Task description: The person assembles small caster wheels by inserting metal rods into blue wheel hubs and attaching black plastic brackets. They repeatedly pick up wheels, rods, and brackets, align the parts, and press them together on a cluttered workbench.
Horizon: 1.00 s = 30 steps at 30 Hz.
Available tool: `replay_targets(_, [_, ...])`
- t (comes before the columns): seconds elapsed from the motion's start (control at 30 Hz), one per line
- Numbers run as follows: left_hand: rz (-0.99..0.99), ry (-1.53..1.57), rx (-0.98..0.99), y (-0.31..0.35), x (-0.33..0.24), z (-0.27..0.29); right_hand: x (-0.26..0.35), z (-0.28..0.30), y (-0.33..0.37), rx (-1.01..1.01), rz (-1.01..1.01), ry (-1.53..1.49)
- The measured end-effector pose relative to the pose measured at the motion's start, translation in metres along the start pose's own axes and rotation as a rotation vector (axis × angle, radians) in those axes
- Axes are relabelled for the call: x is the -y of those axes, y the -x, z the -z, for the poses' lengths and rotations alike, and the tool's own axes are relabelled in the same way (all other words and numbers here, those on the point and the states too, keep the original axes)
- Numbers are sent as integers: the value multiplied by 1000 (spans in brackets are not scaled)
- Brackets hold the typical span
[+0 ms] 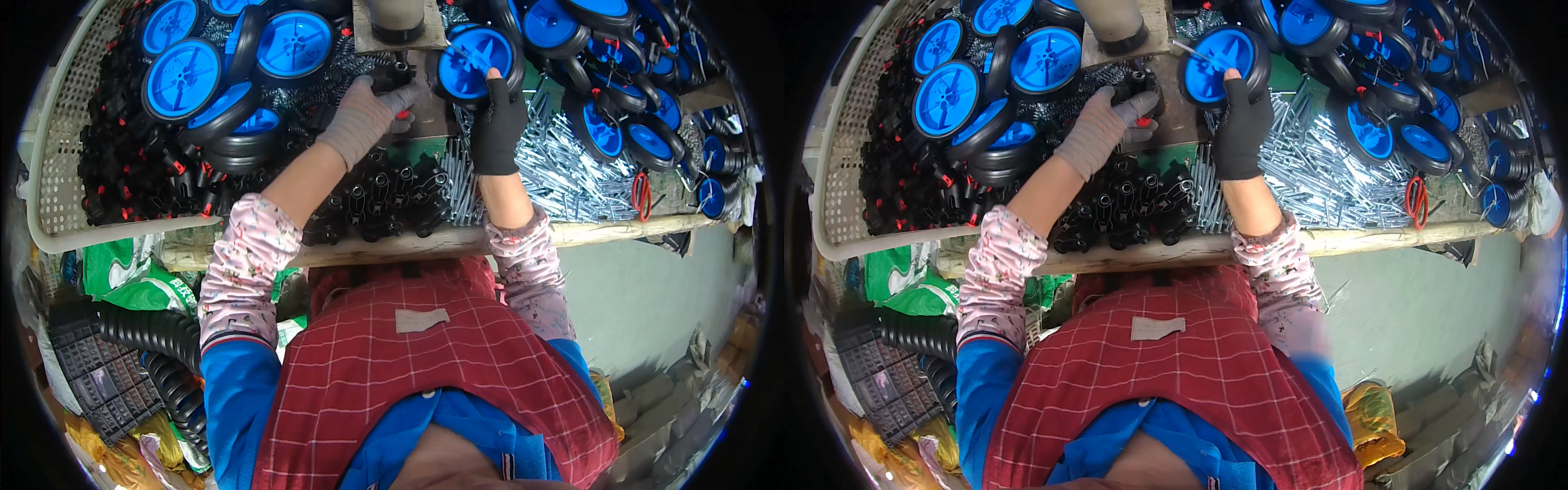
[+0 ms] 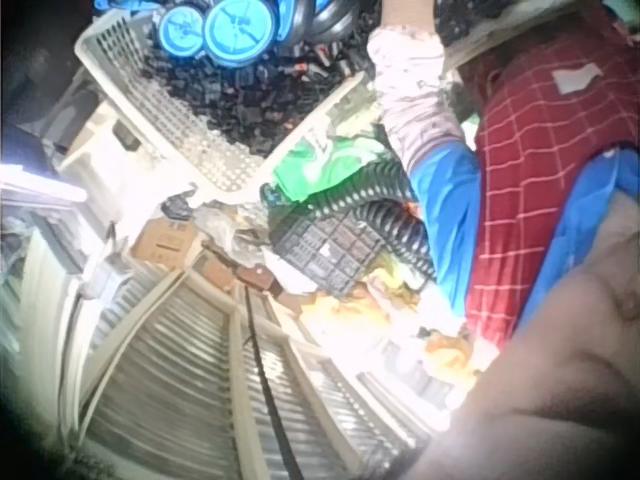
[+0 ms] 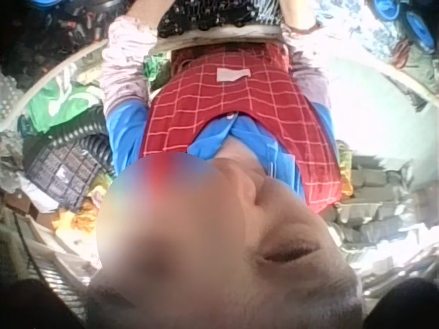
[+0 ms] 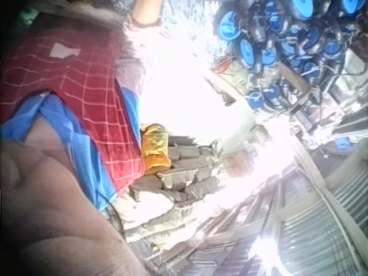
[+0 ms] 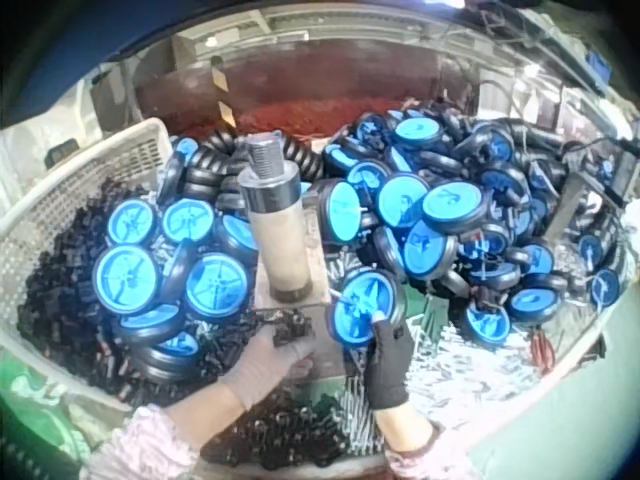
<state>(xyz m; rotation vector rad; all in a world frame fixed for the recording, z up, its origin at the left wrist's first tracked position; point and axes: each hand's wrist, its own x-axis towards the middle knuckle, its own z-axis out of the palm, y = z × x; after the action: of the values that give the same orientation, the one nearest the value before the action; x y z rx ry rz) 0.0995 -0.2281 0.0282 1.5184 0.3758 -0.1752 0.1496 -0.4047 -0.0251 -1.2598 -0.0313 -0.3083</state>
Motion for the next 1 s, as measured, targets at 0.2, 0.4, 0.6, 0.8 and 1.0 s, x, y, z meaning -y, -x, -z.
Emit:
replay_targets(0.2, [42, 34, 37, -9, -7, 2, 9, 15, 11, 14, 30, 250])
replay_targets(0.4, [103, -37, 14, -10, -9, 2, 12, -9, 27, 108, 51, 290])
replay_targets(0.6, [-26, -278, 66, 0, -15, 25, 24, -37, 36, 274, 197, 380])
replay_targets(0.8, [-934, -1407, -723, 14, -52, 110, 18, -12, 2, 427, 438, 831])
replay_targets(1.0, [-312, -1696, -708, -10, -93, 151, 78, 31, -171, 774, 628, 1235])
